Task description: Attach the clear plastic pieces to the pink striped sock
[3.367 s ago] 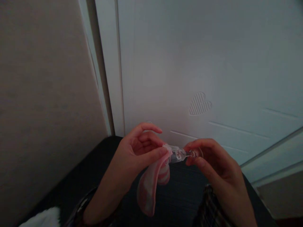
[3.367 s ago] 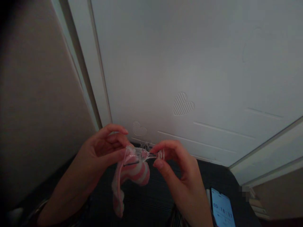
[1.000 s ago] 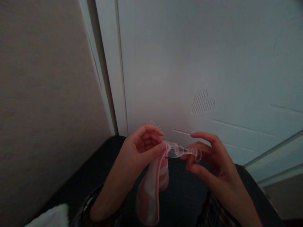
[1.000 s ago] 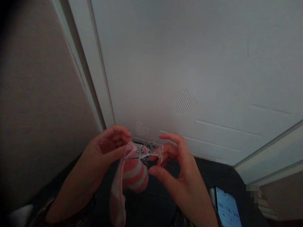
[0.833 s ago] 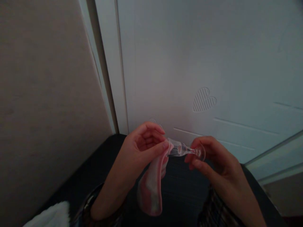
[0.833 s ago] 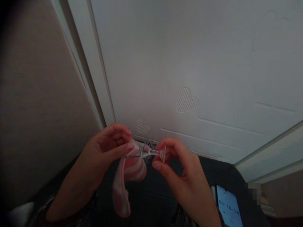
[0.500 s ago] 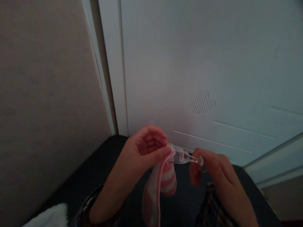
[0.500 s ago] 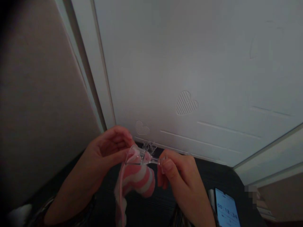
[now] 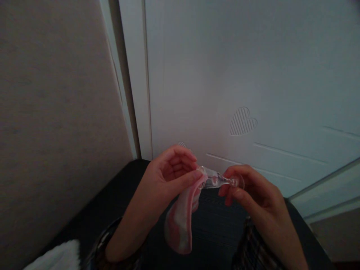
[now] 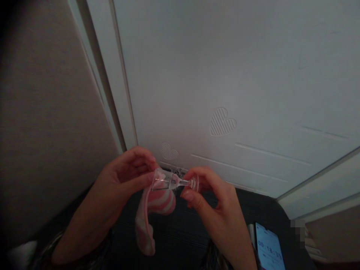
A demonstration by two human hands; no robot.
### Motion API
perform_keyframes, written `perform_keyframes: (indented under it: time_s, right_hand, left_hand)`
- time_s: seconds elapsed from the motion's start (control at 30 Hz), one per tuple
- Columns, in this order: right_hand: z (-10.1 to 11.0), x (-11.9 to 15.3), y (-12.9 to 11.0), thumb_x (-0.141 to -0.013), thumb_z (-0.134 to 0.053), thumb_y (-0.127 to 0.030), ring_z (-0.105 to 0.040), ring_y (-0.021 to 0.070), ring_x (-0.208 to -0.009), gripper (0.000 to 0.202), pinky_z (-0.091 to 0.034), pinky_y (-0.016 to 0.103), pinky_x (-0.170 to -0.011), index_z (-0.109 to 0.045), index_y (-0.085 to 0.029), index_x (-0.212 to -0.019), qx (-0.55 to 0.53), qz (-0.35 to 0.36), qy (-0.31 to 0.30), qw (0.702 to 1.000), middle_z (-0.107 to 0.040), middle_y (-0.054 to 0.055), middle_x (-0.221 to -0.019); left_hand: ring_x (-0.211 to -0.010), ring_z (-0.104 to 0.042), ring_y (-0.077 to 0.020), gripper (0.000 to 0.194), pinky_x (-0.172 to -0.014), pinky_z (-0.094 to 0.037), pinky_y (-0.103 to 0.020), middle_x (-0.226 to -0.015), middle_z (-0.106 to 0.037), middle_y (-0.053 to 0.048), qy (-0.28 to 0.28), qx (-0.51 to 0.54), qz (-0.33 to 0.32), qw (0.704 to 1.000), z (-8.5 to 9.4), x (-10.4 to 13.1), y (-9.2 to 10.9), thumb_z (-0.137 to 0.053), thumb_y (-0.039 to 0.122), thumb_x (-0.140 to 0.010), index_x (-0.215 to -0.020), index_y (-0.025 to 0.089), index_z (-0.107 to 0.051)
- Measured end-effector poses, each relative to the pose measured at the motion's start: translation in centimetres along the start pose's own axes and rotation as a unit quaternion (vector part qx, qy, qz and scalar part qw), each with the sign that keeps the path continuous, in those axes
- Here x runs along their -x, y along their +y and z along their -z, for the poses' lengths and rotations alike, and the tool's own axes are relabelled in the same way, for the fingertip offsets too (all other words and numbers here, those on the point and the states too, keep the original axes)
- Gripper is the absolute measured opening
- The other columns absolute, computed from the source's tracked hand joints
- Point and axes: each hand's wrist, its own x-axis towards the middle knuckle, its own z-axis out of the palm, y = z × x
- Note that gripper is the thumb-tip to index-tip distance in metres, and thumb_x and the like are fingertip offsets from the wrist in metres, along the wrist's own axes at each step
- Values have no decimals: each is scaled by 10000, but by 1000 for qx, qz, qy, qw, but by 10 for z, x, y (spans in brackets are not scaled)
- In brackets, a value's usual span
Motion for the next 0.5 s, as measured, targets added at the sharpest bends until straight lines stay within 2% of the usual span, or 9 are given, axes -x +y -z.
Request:
perform_keyframes:
  time_s: [0.23,0.33,0.43,0.5]
  right_hand:
    - [-2,1,0,-917,-457,-475,-556,91,-544,317,-420,200,-534,-640,-230,-835,-23,16,-9,1000,-592,-43,-583]
    - [-2,1,-3,-865,-536,-503,-592,102,-625,292,-441,208,-606,-644,-263,-991,-25,23,-1,999,-634,-42,-668]
    - [-2,2,-5,-799,-674,-394,-616,112,-735,456,-467,212,-695,-509,-325,-1219,-50,26,3,998,-651,-56,-793]
    - [-3,3,-5,-801,-689,-286,-625,106,-761,473,-476,207,-723,-484,-347,-1223,-50,24,13,998,-648,-65,-819]
  left_hand:
    - [-683,-586,-50,180,-598,-474,-97,-753,-608,52,-37,6,-4,999,3,-1,-2,-716,107,-739,-836,210,-605]
    - [-666,-568,-49,162,-595,-467,-100,-732,-585,51,-23,-4,-4,1000,3,0,-2,-713,114,-742,-814,203,-598]
    - [-648,-551,-47,148,-578,-451,-99,-715,-567,53,-2,-21,1,1000,4,1,-3,-705,119,-747,-791,199,-589]
    - [-640,-546,-46,139,-568,-443,-101,-723,-569,53,1,-27,1,1000,5,1,-4,-695,127,-758,-797,203,-586]
